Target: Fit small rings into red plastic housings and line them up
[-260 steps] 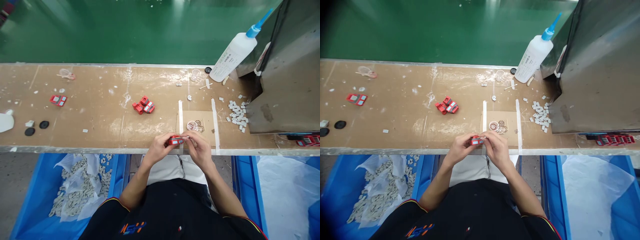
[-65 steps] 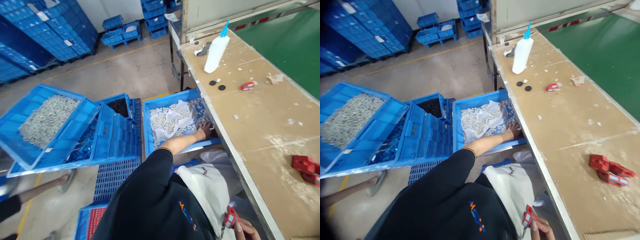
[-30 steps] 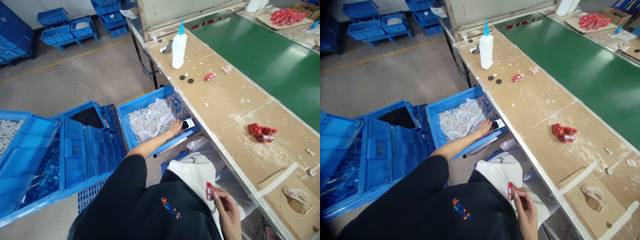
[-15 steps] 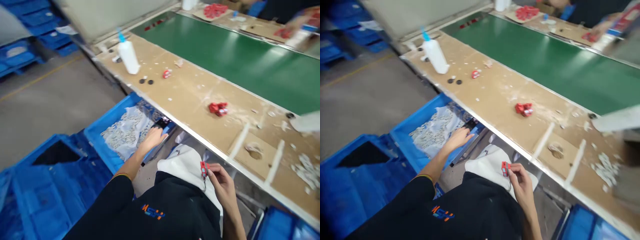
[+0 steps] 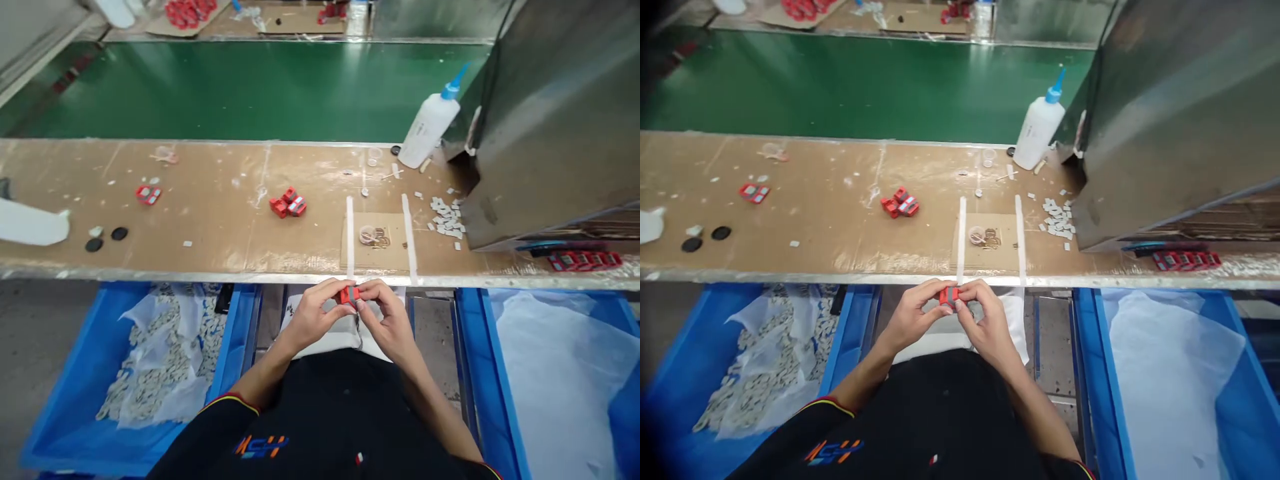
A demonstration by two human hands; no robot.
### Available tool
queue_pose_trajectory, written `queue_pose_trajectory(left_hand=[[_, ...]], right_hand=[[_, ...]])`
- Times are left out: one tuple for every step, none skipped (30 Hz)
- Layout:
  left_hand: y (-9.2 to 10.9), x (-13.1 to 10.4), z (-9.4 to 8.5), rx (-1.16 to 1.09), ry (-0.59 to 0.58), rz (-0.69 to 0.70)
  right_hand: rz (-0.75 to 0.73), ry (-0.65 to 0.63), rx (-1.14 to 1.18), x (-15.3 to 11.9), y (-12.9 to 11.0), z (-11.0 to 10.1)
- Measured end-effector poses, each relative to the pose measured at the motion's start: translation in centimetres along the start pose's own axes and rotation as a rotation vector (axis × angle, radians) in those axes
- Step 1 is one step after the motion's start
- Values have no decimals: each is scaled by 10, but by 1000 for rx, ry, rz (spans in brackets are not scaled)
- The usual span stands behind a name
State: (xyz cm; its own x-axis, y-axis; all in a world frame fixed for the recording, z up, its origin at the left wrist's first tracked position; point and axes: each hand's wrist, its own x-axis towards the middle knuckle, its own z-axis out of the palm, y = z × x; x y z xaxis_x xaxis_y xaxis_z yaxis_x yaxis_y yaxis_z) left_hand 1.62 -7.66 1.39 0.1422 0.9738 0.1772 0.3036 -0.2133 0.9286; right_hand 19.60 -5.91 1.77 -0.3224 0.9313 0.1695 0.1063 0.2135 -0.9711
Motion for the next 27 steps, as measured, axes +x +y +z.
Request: queue_pose_trajectory(left_hand=[[-1,5,0,25,-21,28],[-1,9,0,47,-39,51],[-1,13,1,65,-54,70],[-1,16,2,81,-68,85],[-1,18,2,94,-80,102],[-1,19,3,105,-91,121],[-1,20,3,113,-102,140],[-1,20,3,117,-108,160],[-1,20,3,120,-111,177],[-1,20,3,120,-107,185],[-1,18,2,119,-100,184],[-1,17,2,116,-91,176],[-1,15,1,110,-81,165],[-1,13,1,103,-72,150],[-1,11,0,95,-68,135],[-1,10,0,87,-66,121],[-1,8,0,77,-68,108],[-1,7,0,66,-68,94],[-1,6,0,52,-73,80],[0,6,-1,34,-86,63],[0,6,-4,9,-111,42],[1,5,-8,-20,-152,14],[1,2,-15,-47,-210,-22],[-1,-2,-25,-71,-279,-68],[-4,-10,-38,-81,-358,-122],[-9,-19,-54,-71,-428,-182],[-16,-31,-73,-47,-479,-261]], right_hand=[[7,19,8,0,2,-2],[10,38,19,1,4,-3],[11,53,34,1,6,-4],[15,67,50,1,8,-4],[20,76,63,1,10,-4],[25,82,72,0,11,-4],[30,83,75,-1,12,-4],[33,77,75,-2,12,-5],[32,70,75,-3,12,-5],[29,65,77,-4,12,-5],[26,64,83,-5,12,-5],[26,66,92,-7,12,-5],[29,72,100,-7,12,-3],[34,82,106,-8,12,-1],[38,94,107,-8,11,2],[39,105,101,-9,10,5],[35,117,91,-10,8,8],[27,125,75,-11,5,11],[20,125,56,-13,2,12],[13,116,38,-15,0,11],[11,107,19,-18,-2,7],[15,109,-5,-22,-2,-1],[24,132,-34,-25,-1,-12],[36,189,-74,-29,3,-29],[51,287,-130,-32,8,-49],[77,415,-209,-33,14,-73],[110,570,-307,-33,22,-100]])
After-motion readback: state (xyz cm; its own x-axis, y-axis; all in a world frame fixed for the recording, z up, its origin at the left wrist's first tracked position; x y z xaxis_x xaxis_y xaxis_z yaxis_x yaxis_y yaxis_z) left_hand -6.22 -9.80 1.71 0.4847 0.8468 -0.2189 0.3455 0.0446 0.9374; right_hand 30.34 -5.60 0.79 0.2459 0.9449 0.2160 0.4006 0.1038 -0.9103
